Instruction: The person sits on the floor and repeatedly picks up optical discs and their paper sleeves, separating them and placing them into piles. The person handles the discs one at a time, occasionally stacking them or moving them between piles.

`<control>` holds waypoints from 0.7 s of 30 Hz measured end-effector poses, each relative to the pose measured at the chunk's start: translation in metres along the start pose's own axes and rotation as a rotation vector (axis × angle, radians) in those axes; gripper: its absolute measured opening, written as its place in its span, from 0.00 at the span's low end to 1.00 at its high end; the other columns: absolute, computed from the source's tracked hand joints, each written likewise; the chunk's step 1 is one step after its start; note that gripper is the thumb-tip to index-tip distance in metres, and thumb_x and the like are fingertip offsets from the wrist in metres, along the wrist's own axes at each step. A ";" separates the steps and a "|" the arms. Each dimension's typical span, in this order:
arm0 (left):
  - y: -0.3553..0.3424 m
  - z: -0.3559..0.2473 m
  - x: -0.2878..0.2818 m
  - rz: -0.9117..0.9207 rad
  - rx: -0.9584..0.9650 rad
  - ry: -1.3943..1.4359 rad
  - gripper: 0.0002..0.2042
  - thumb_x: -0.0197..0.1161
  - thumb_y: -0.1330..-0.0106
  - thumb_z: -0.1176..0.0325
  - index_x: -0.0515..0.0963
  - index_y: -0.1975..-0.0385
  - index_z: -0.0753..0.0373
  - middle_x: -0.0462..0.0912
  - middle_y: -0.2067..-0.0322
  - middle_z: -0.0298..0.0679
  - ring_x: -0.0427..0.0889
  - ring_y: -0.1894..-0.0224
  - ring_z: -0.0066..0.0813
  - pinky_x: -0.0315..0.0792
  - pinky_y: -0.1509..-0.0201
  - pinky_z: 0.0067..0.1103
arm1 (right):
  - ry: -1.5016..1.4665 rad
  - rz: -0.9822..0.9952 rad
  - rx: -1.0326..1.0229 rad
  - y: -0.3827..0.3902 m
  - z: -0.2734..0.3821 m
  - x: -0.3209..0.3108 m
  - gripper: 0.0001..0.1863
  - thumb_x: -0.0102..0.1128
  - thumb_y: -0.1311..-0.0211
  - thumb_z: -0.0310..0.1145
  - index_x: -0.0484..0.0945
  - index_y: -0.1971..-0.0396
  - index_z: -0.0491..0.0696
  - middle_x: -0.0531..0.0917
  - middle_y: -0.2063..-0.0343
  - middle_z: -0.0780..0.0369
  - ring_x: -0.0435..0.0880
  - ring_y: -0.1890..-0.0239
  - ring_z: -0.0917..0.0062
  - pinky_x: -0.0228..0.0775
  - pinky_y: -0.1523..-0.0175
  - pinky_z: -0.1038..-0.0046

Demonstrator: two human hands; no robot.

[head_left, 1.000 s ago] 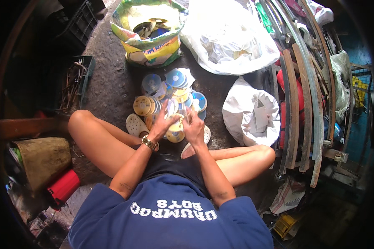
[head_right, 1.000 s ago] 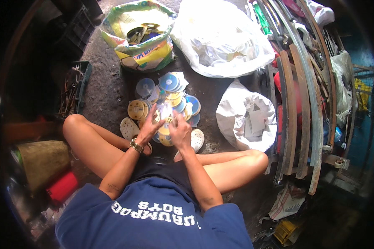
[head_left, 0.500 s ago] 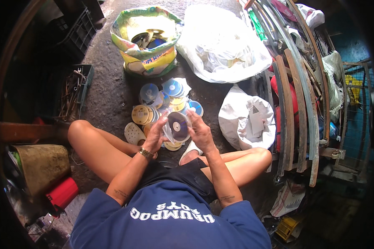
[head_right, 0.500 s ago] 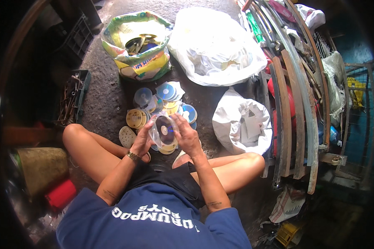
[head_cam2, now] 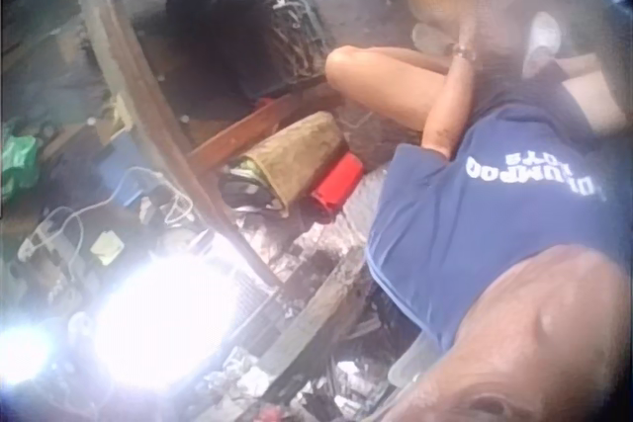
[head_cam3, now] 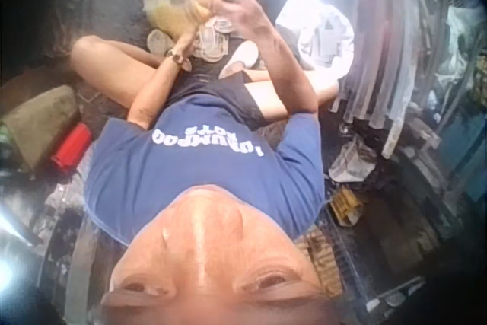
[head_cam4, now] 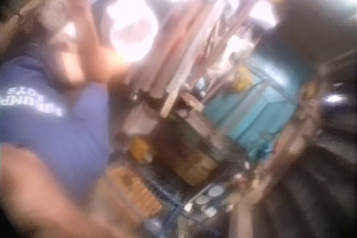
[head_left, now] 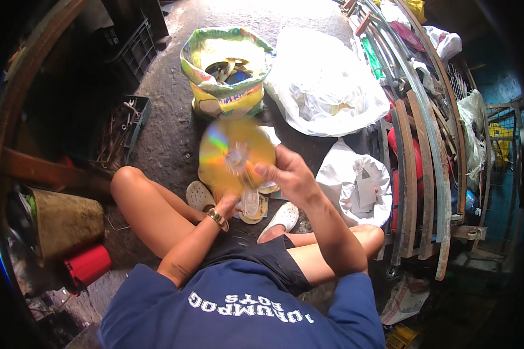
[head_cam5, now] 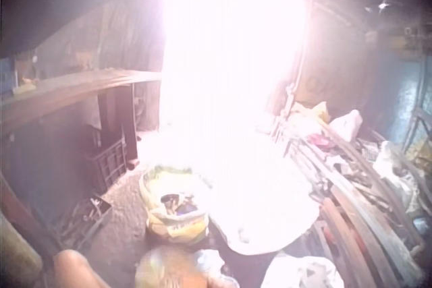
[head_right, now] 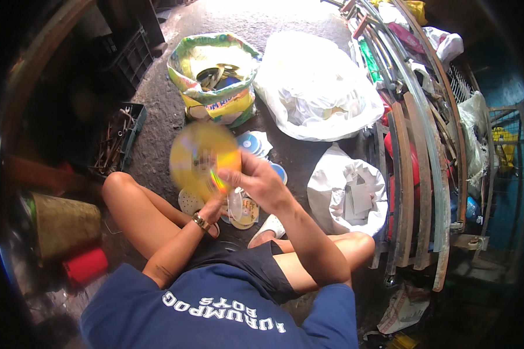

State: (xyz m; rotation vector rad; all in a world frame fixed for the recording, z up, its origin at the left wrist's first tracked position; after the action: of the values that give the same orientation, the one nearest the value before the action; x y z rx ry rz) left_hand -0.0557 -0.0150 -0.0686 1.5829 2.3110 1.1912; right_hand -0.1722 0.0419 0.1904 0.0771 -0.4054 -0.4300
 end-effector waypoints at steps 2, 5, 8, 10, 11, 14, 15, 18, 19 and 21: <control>0.001 0.004 0.004 0.032 -0.046 0.019 0.46 0.56 0.34 0.28 0.55 0.23 0.52 0.62 0.27 0.46 0.68 0.30 0.55 0.76 0.45 0.57 | -0.151 -0.095 -0.121 -0.015 -0.008 -0.014 0.30 0.71 0.33 0.39 0.74 0.37 0.39 0.83 0.43 0.52 0.84 0.43 0.71 0.79 0.45 0.73; 0.002 0.010 0.000 -0.017 -0.085 0.078 0.46 0.56 0.35 0.26 0.56 0.23 0.49 0.65 0.28 0.44 0.71 0.31 0.53 0.78 0.49 0.55 | 0.232 -0.308 -0.064 -0.008 -0.055 -0.055 0.39 0.72 0.34 0.43 0.67 0.30 0.39 0.78 0.38 0.46 0.79 0.35 0.66 0.75 0.37 0.70; 0.003 0.011 -0.010 -0.155 -0.028 0.093 0.50 0.58 0.38 0.23 0.56 0.24 0.51 0.65 0.30 0.44 0.73 0.34 0.51 0.77 0.49 0.58 | 1.138 -0.449 0.012 0.022 -0.110 -0.068 0.53 0.74 0.39 0.52 0.56 0.24 0.39 0.75 0.36 0.41 0.75 0.31 0.56 0.70 0.31 0.61; 0.005 0.016 -0.003 -0.124 -0.042 0.102 0.51 0.56 0.38 0.22 0.56 0.24 0.55 0.66 0.31 0.46 0.72 0.35 0.49 0.75 0.45 0.60 | 0.933 -0.419 0.097 0.044 -0.165 -0.058 0.55 0.76 0.43 0.54 0.57 0.24 0.42 0.79 0.40 0.42 0.77 0.34 0.48 0.69 0.31 0.58; 0.005 0.021 0.004 -0.054 -0.084 0.115 0.51 0.55 0.37 0.22 0.57 0.24 0.55 0.66 0.31 0.47 0.72 0.35 0.49 0.73 0.44 0.60 | 0.687 -0.442 0.344 0.066 -0.198 -0.066 0.47 0.76 0.42 0.47 0.62 0.27 0.46 0.81 0.43 0.42 0.81 0.39 0.49 0.72 0.34 0.59; 0.002 0.029 0.018 0.055 -0.173 0.089 0.56 0.42 0.39 0.15 0.55 0.22 0.59 0.53 0.24 0.54 0.55 0.24 0.61 0.54 0.31 0.68 | 0.663 -0.552 0.346 0.089 -0.194 -0.101 0.34 0.69 0.39 0.39 0.70 0.33 0.48 0.84 0.45 0.49 0.85 0.43 0.58 0.76 0.41 0.60; -0.002 0.027 0.014 -0.004 -0.145 0.036 0.56 0.41 0.39 0.15 0.56 0.23 0.59 0.55 0.24 0.55 0.57 0.25 0.61 0.56 0.31 0.66 | 0.558 -0.476 0.251 0.090 -0.178 -0.107 0.30 0.69 0.37 0.35 0.73 0.36 0.46 0.87 0.50 0.57 0.87 0.50 0.66 0.78 0.43 0.63; -0.012 0.025 -0.005 -0.161 -0.111 -0.018 0.52 0.43 0.36 0.18 0.62 0.26 0.60 0.69 0.32 0.50 0.70 0.32 0.52 0.64 0.35 0.58 | -0.060 -0.432 0.005 0.097 -0.118 -0.131 0.32 0.67 0.31 0.31 0.67 0.29 0.48 0.85 0.49 0.56 0.86 0.51 0.77 0.82 0.51 0.73; -0.017 0.025 -0.008 -0.169 -0.102 -0.004 0.50 0.44 0.34 0.20 0.64 0.27 0.59 0.72 0.34 0.47 0.73 0.35 0.48 0.67 0.38 0.52 | -0.322 -0.475 -0.164 0.097 -0.099 -0.138 0.36 0.64 0.28 0.31 0.57 0.25 0.48 0.82 0.44 0.51 0.89 0.52 0.66 0.86 0.51 0.64; -0.021 0.028 -0.016 -0.198 -0.090 -0.026 0.44 0.48 0.31 0.25 0.67 0.30 0.58 0.76 0.39 0.43 0.77 0.41 0.41 0.70 0.43 0.43 | -0.155 -0.579 -0.031 0.097 -0.091 -0.162 0.38 0.63 0.27 0.34 0.54 0.23 0.49 0.81 0.43 0.50 0.90 0.57 0.68 0.87 0.55 0.65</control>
State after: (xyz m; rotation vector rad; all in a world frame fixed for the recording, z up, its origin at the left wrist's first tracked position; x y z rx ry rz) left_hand -0.0509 -0.0166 -0.1070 1.2972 2.2989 1.2016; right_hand -0.2326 0.1969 0.0633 0.1322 -0.5284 -1.0168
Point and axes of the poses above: each hand's wrist, its own y-axis away from the middle knuckle, its own x-axis out of the palm, z = x × y, the point moved 8 cm from there along -y, towards the middle knuckle
